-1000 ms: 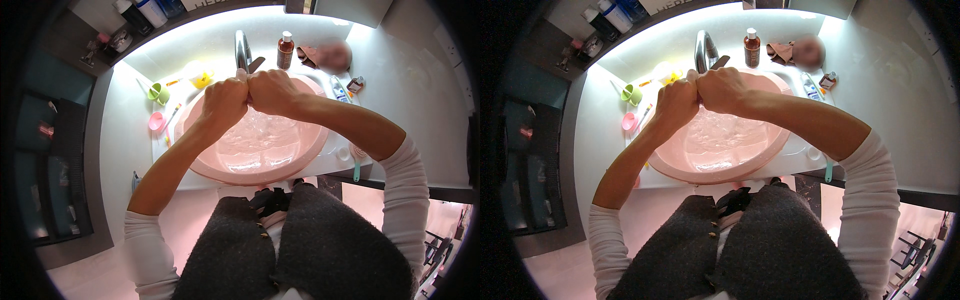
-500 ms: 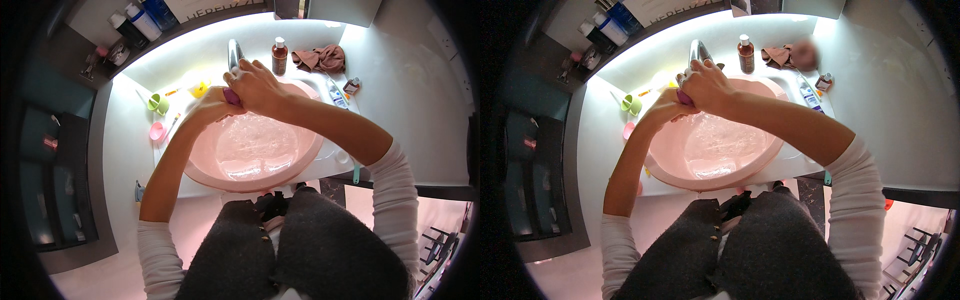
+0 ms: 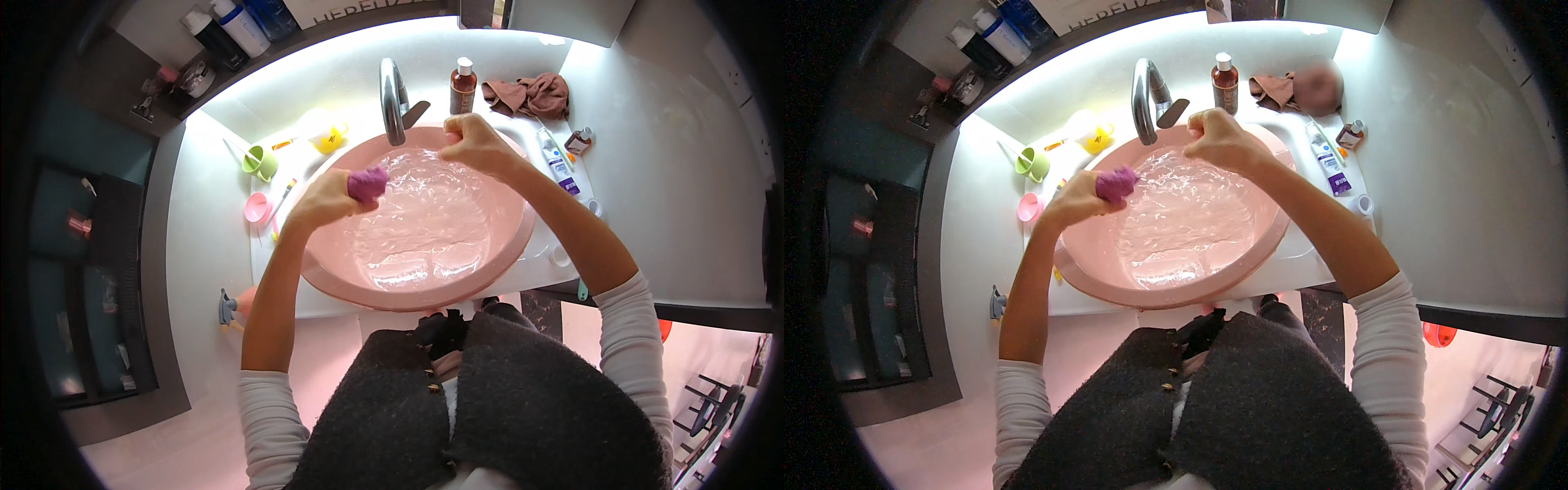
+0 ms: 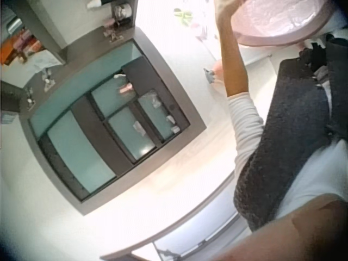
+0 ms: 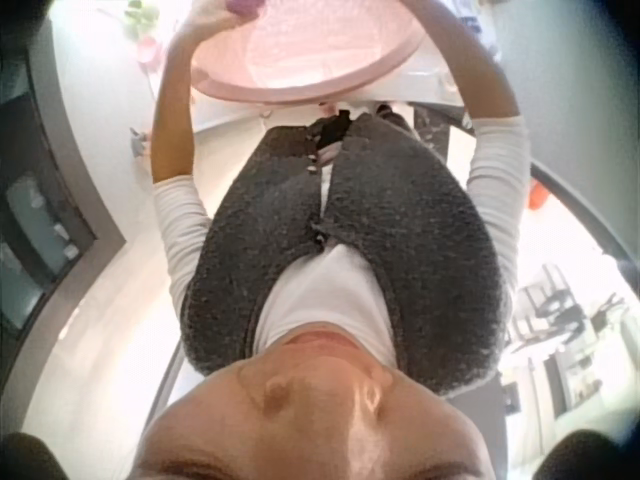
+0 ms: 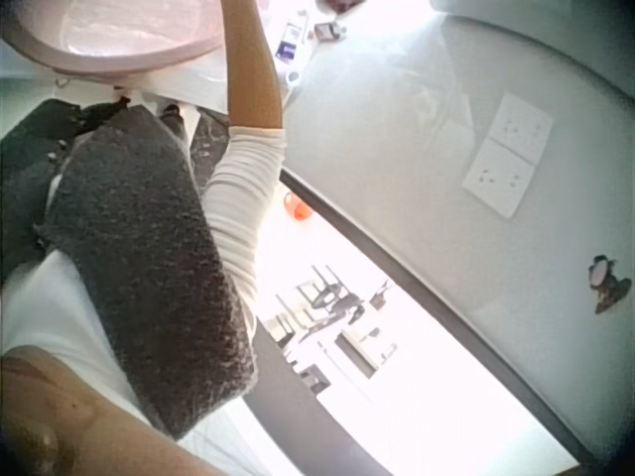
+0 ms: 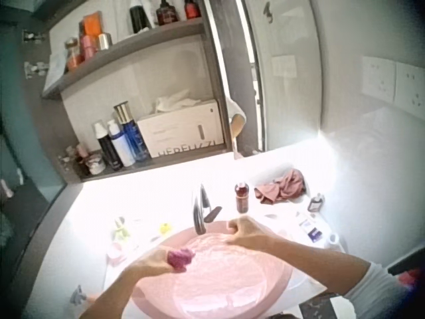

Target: The person fills a pink basin with water at a bathroom sink, wrings a purple cloth, and carries the basin into a bedroom. They remove a quilted cover from a window seat and wipe the white surface with the cloth, then rinse the cloth in the basin.

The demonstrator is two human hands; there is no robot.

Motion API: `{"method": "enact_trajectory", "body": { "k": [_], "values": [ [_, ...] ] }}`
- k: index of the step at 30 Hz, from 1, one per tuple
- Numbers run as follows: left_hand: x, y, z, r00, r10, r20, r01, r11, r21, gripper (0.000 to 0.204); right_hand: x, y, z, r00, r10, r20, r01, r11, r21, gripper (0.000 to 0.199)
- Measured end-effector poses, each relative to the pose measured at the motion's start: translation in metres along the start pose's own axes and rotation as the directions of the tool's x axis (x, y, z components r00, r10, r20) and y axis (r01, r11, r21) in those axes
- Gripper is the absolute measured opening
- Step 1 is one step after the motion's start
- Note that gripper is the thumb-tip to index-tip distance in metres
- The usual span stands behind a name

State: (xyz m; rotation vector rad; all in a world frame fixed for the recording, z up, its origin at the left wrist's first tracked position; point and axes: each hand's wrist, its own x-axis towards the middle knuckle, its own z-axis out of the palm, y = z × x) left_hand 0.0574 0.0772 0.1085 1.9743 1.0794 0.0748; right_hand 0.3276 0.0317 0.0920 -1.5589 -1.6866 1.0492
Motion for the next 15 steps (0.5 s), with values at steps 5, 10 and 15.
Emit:
{"method": "enact_trajectory", "body": {
  "k": [5, 10, 15],
  "values": [
    [0.016, 0.004, 0.015, 0.994, -0.093, -0.059, 0.110, 0.783, 0.613, 0.028, -0.004, 0.034, 0.034, 0.974, 0.047, 0.223, 0.062, 0.888, -0.455, 0.024],
    [-0.003, -0.052, -0.013, 0.923, -0.055, -0.380, 0.033, 0.997, -0.064, 0.032, -0.014, 0.022, 0.002, 0.987, -0.146, -0.073, 0.050, 0.698, -0.714, 0.072],
    [-0.044, -0.104, -0.039, 0.757, -0.353, -0.550, 0.100, 0.894, -0.437, 0.028, -0.030, 0.085, -0.054, 0.913, -0.022, -0.407, -0.212, 0.828, -0.519, 0.063]
  ]
}}
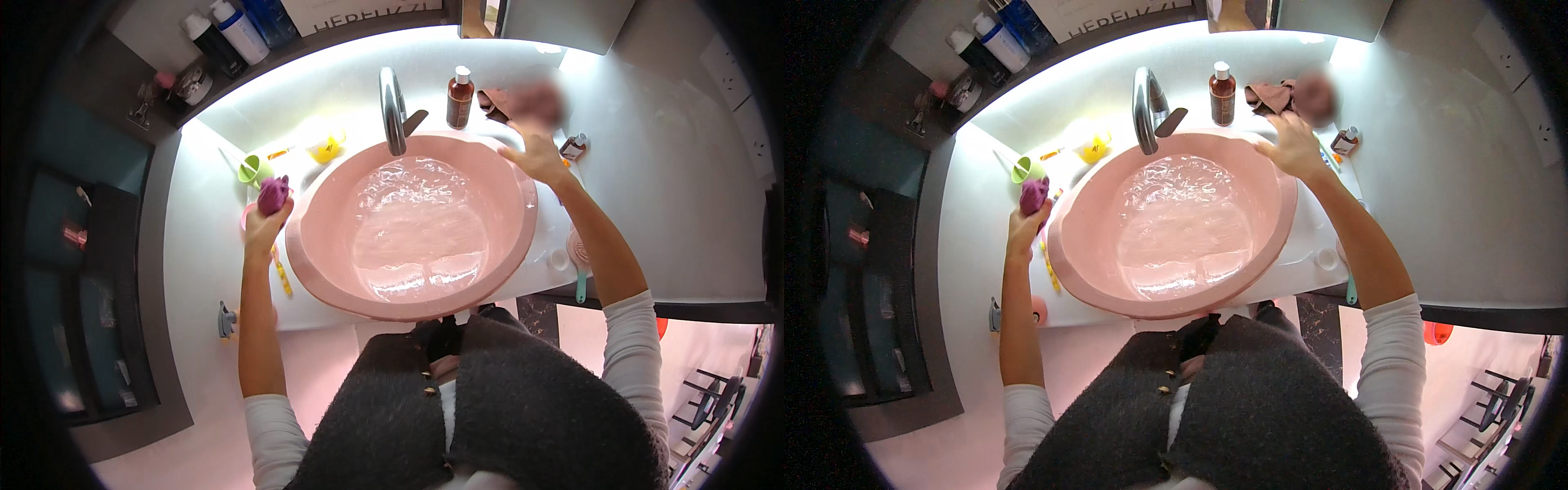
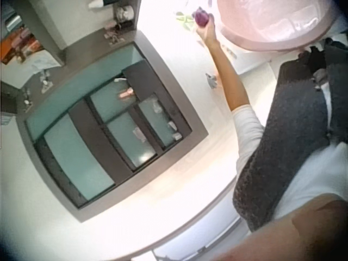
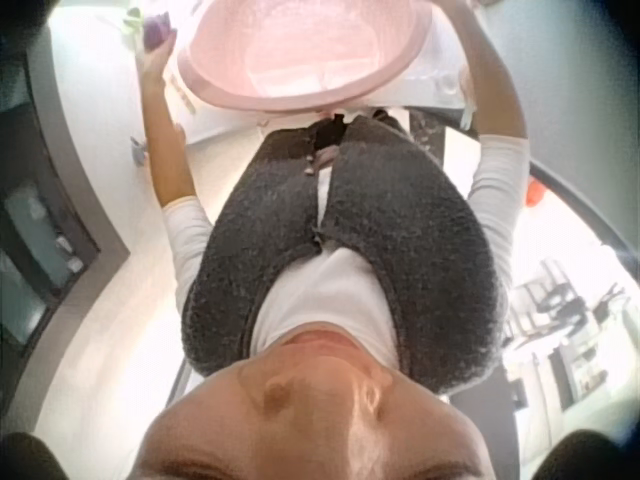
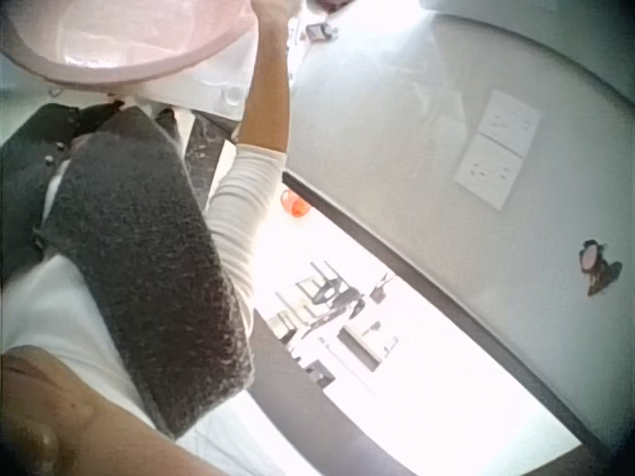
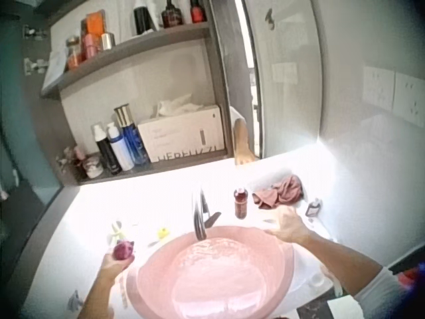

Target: The person fills a pink basin with water at a bathroom sink, wrings a purple cloth, and carries the basin into a bedroom. They remove a quilted cover from a window seat and wipe the white surface with the cloth, then rinse the cloth in the basin.

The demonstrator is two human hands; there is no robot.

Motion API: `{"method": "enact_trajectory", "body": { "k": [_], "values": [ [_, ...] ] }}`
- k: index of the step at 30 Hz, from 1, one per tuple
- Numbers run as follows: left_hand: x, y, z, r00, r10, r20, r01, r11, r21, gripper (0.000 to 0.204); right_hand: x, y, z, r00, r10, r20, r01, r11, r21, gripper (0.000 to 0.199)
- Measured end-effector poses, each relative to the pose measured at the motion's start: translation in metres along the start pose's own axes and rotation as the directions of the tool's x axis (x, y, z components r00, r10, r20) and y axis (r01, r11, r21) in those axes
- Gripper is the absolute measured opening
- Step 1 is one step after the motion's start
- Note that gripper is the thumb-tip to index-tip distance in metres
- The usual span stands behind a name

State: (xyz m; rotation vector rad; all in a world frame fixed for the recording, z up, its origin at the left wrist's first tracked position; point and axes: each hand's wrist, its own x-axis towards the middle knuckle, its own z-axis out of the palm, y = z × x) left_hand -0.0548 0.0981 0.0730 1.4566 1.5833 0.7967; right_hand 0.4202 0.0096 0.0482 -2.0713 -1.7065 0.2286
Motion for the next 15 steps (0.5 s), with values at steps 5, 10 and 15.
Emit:
{"method": "enact_trajectory", "body": {
  "k": [5, 10, 15],
  "values": [
    [-0.004, -0.042, -0.009, 0.934, -0.308, 0.181, 0.347, 0.902, -0.258, 0.040, -0.017, 0.011, 0.018, 0.894, 0.268, 0.358, -0.345, 0.923, 0.172, 0.079],
    [0.015, -0.063, -0.008, 0.875, -0.295, 0.383, 0.475, 0.678, -0.561, 0.034, -0.023, -0.002, 0.021, 0.867, 0.349, 0.355, -0.477, 0.786, 0.394, 0.070],
    [0.013, -0.048, 0.005, 0.876, -0.283, 0.391, 0.483, 0.528, -0.699, 0.027, -0.054, -0.001, 0.030, 0.925, 0.346, 0.158, -0.379, 0.804, 0.458, 0.064]
  ]
}}
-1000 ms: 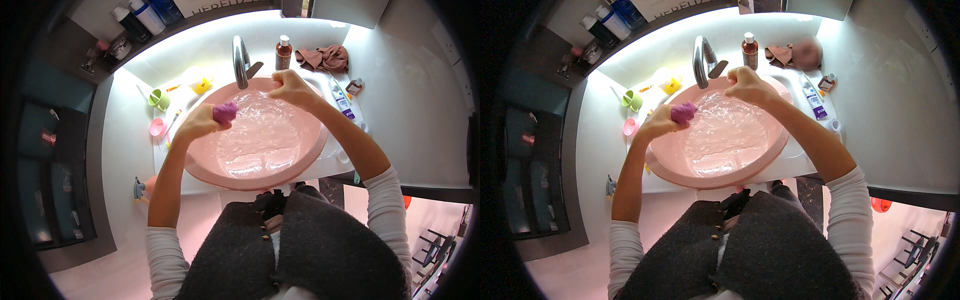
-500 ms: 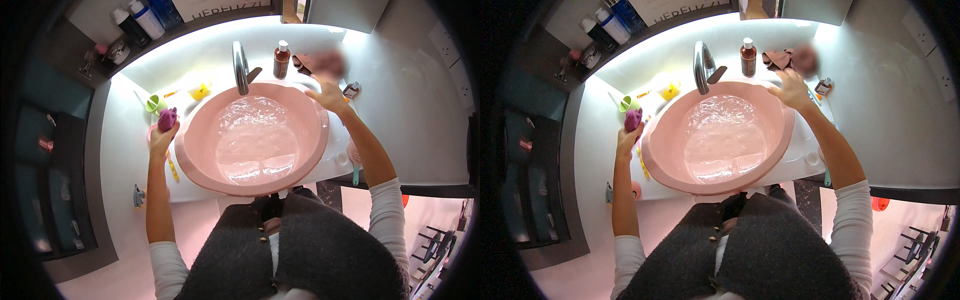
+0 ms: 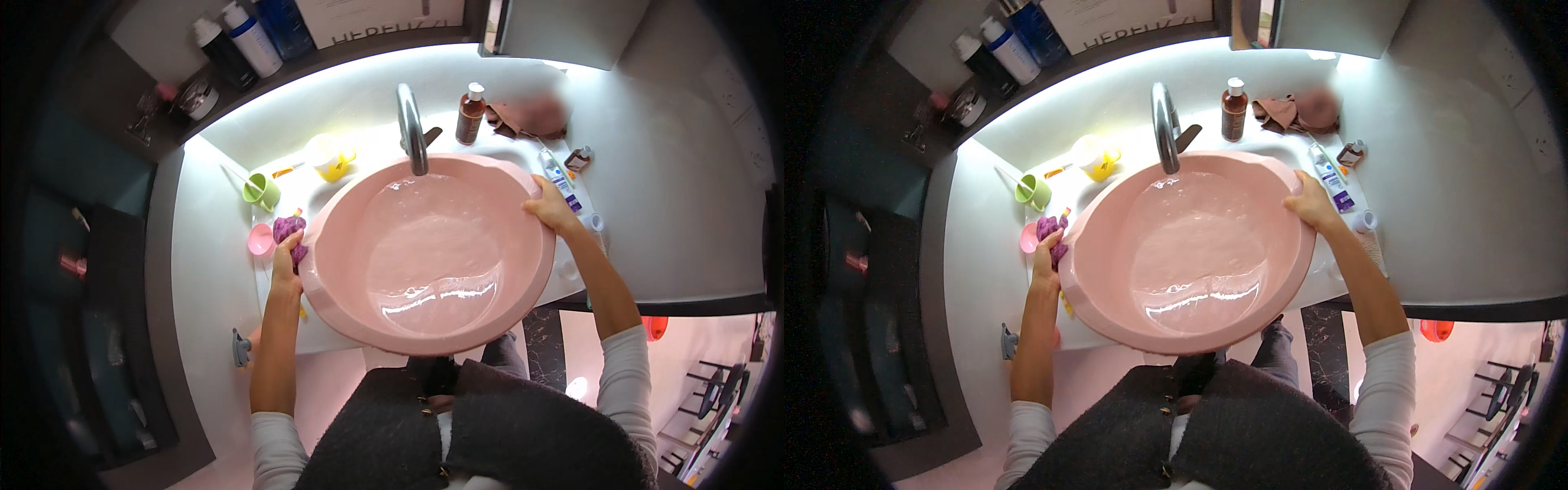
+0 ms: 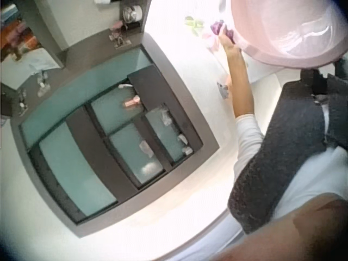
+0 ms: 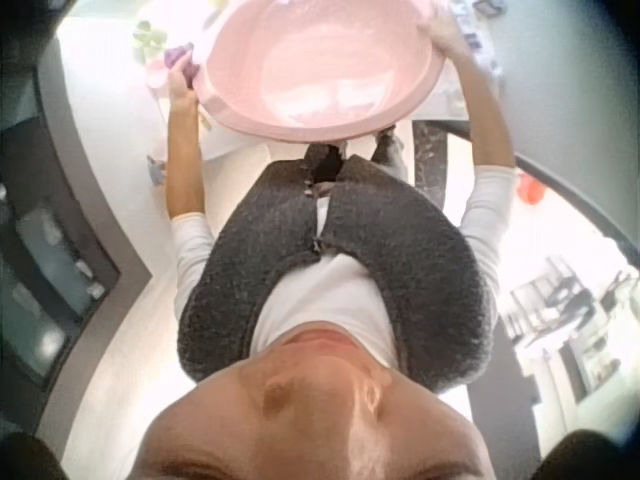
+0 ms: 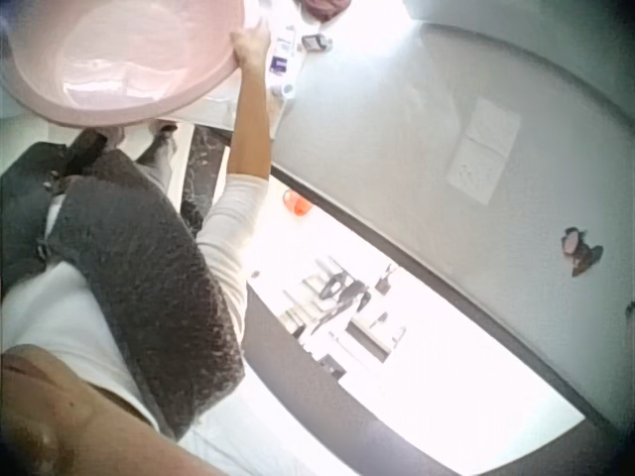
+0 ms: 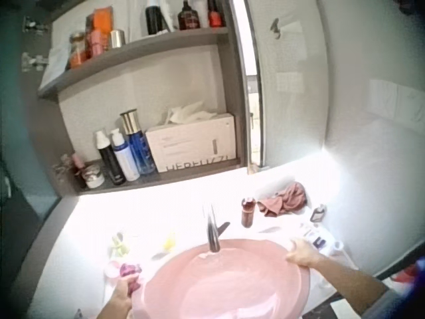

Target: The person fills a pink basin with water at a bathroom sink, wrings a purple cloth, and carries the basin into a bedroom. They remove a quilted cover from a window seat and wipe the white surface with the cloth, then rinse the cloth in the basin.

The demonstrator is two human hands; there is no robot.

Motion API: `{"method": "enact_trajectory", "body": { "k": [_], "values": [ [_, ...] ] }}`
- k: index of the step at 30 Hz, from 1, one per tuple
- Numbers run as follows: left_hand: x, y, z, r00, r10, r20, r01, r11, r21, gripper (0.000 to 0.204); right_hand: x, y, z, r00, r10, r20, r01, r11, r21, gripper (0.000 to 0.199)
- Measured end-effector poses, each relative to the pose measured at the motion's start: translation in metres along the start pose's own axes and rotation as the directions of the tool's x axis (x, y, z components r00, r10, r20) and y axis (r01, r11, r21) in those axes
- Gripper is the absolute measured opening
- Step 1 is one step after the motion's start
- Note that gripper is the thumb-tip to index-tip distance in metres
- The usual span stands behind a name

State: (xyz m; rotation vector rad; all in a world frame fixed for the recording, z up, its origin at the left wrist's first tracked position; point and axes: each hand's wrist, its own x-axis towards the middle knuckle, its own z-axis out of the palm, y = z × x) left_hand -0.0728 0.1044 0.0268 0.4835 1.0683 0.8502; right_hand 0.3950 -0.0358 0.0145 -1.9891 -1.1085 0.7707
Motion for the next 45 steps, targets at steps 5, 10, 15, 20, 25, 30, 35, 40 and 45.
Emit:
{"method": "enact_trajectory", "body": {
  "k": [5, 10, 15, 20, 25, 30, 35, 40, 45],
  "values": [
    [-0.001, -0.005, -0.005, 0.990, 0.140, -0.034, -0.133, 0.976, 0.171, 0.020, -0.050, -0.010, -0.013, 0.995, 0.038, -0.092, -0.030, 0.996, 0.081, 0.068],
    [-0.056, 0.002, -0.003, 0.979, 0.154, -0.131, -0.127, 0.973, 0.193, 0.027, -0.080, 0.014, -0.016, 0.978, -0.124, -0.170, 0.124, 0.992, -0.011, 0.074],
    [-0.109, -0.045, -0.028, 0.809, 0.444, 0.386, -0.588, 0.592, 0.551, 0.035, -0.171, -0.010, -0.047, 0.978, 0.136, -0.155, -0.103, 0.973, 0.207, 0.073],
    [-0.179, -0.060, 0.043, 0.987, 0.160, -0.027, -0.138, 0.914, 0.381, 0.047, -0.260, 0.028, -0.067, 0.905, 0.086, -0.416, 0.004, 0.977, 0.211, 0.067],
    [-0.229, -0.108, 0.071, 0.990, 0.024, 0.141, -0.088, 0.878, 0.470, 0.039, -0.377, 0.048, -0.112, 0.853, 0.123, -0.508, 0.024, 0.962, 0.273, 0.068],
    [-0.270, -0.190, 0.058, 0.592, 0.137, 0.794, -0.762, 0.416, 0.497, 0.044, -0.505, 0.069, -0.170, 0.776, 0.227, -0.588, -0.091, 0.964, 0.251, 0.074],
    [-0.294, -0.275, 0.131, 0.828, -0.249, 0.503, 0.066, 0.933, 0.354, 0.037, -0.628, 0.089, -0.215, 0.623, 0.330, -0.709, -0.109, 0.934, 0.339, 0.071],
    [-0.301, -0.347, 0.214, 0.744, -0.377, 0.552, 0.047, 0.853, 0.520, 0.025, -0.727, 0.122, -0.228, 0.417, 0.408, -0.812, -0.189, 0.913, 0.361, 0.068],
    [-0.330, -0.412, 0.314, 0.622, -0.472, 0.625, 0.025, 0.809, 0.587, 0.021, -0.795, 0.152, -0.227, 0.145, 0.516, -0.844, -0.174, 0.853, 0.492, 0.065]
  ]
}}
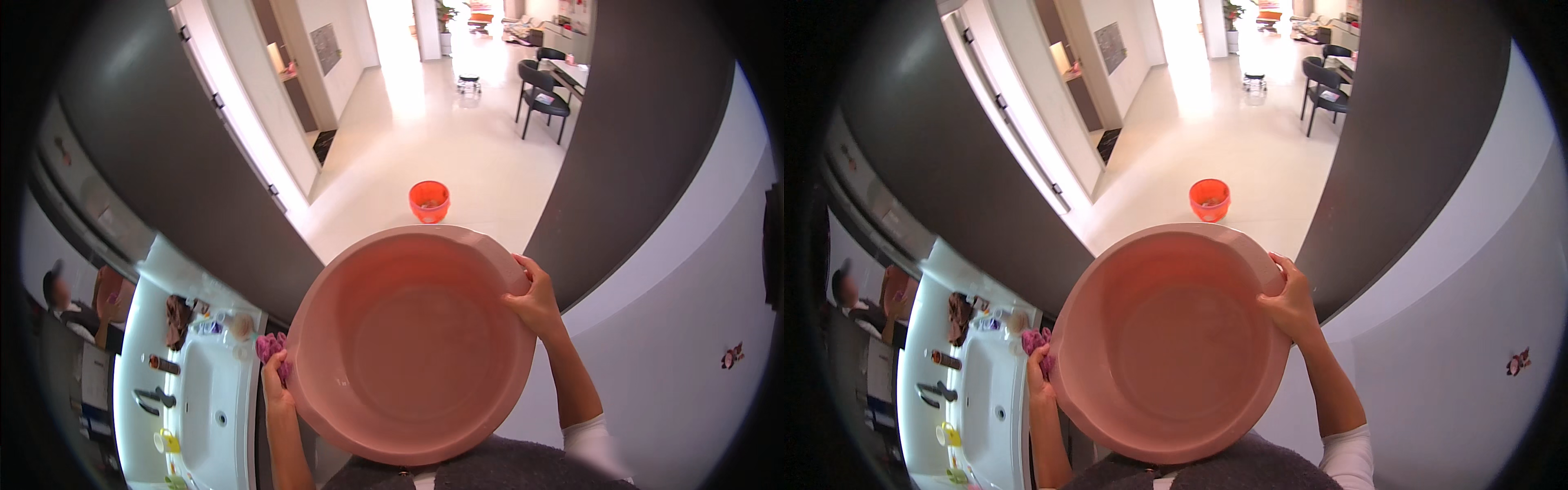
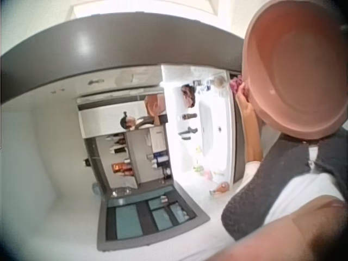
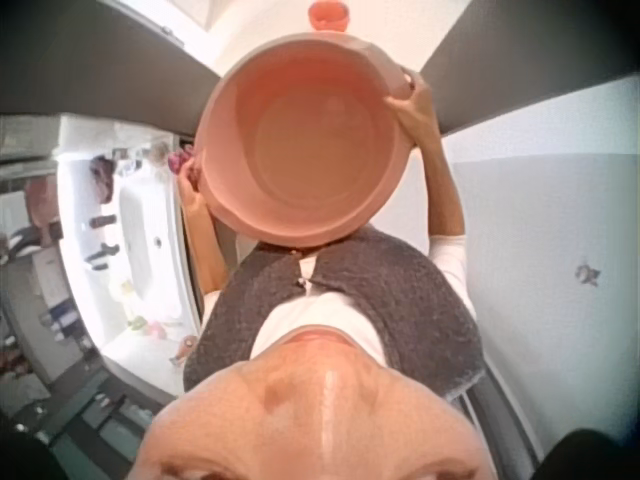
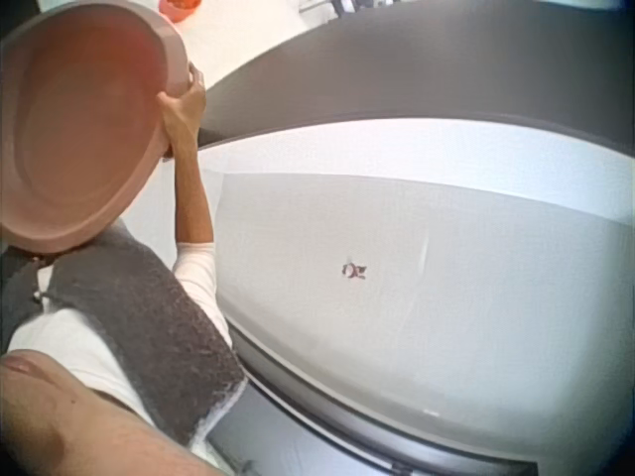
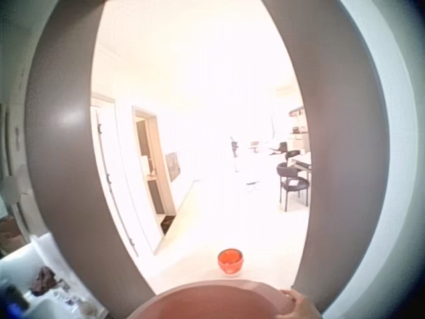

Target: The person fills a pink basin with water at a bathroom sink, wrings a purple cloth, and carries the basin into a bedroom. They remove a quilted cover from a window seat and wipe the white surface with the cloth, then rinse the cloth in the basin.

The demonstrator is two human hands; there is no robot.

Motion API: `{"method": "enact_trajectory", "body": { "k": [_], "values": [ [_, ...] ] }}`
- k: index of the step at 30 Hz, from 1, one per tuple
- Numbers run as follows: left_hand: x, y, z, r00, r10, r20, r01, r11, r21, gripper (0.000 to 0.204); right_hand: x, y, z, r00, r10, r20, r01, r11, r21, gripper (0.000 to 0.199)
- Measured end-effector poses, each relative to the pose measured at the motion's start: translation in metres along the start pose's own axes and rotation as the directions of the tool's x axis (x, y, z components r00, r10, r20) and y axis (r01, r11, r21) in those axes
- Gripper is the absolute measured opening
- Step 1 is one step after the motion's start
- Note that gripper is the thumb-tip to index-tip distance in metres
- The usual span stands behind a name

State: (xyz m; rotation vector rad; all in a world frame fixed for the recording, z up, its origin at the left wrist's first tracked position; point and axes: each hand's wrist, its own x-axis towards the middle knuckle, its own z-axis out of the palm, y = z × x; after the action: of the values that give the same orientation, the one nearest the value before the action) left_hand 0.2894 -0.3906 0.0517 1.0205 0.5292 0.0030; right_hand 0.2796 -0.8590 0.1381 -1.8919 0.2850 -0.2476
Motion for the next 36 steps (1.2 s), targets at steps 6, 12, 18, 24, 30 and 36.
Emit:
{"method": "enact_trajectory", "body": {
  "k": [6, 12, 18, 24, 30, 36],
  "values": [
    [0.078, 0.014, 0.104, 0.990, -0.038, 0.138, 0.030, 0.998, 0.064, 0.019, 0.031, 0.023, -0.022, 0.973, -0.035, -0.229, 0.038, 0.999, 0.009, 0.062],
    [0.177, 0.026, 0.150, 0.973, -0.089, 0.213, 0.083, 0.996, 0.035, 0.020, 0.090, 0.027, 0.002, 0.942, -0.002, -0.336, 0.008, 1.000, 0.016, 0.061],
    [0.253, 0.056, 0.215, 0.973, -0.031, 0.228, 0.001, 0.991, 0.131, 0.021, 0.164, 0.026, 0.033, 0.917, 0.065, -0.393, -0.031, 0.995, 0.091, 0.062],
    [0.337, 0.088, 0.276, 0.964, -0.023, 0.265, 0.018, 1.000, 0.024, 0.024, 0.274, 0.036, 0.060, 0.924, 0.037, -0.381, 0.019, 0.989, 0.144, 0.063],
    [0.432, 0.114, 0.312, 0.967, -0.003, 0.255, 0.014, 0.999, -0.041, 0.026, 0.413, 0.026, 0.096, 0.946, -0.012, -0.323, 0.045, 0.994, 0.096, 0.062],
    [0.502, 0.131, 0.330, 0.998, 0.040, 0.055, -0.036, 0.996, -0.081, 0.024, 0.564, -0.006, 0.140, 0.997, -0.012, -0.078, 0.019, 0.996, 0.092, 0.064]
  ]
}}
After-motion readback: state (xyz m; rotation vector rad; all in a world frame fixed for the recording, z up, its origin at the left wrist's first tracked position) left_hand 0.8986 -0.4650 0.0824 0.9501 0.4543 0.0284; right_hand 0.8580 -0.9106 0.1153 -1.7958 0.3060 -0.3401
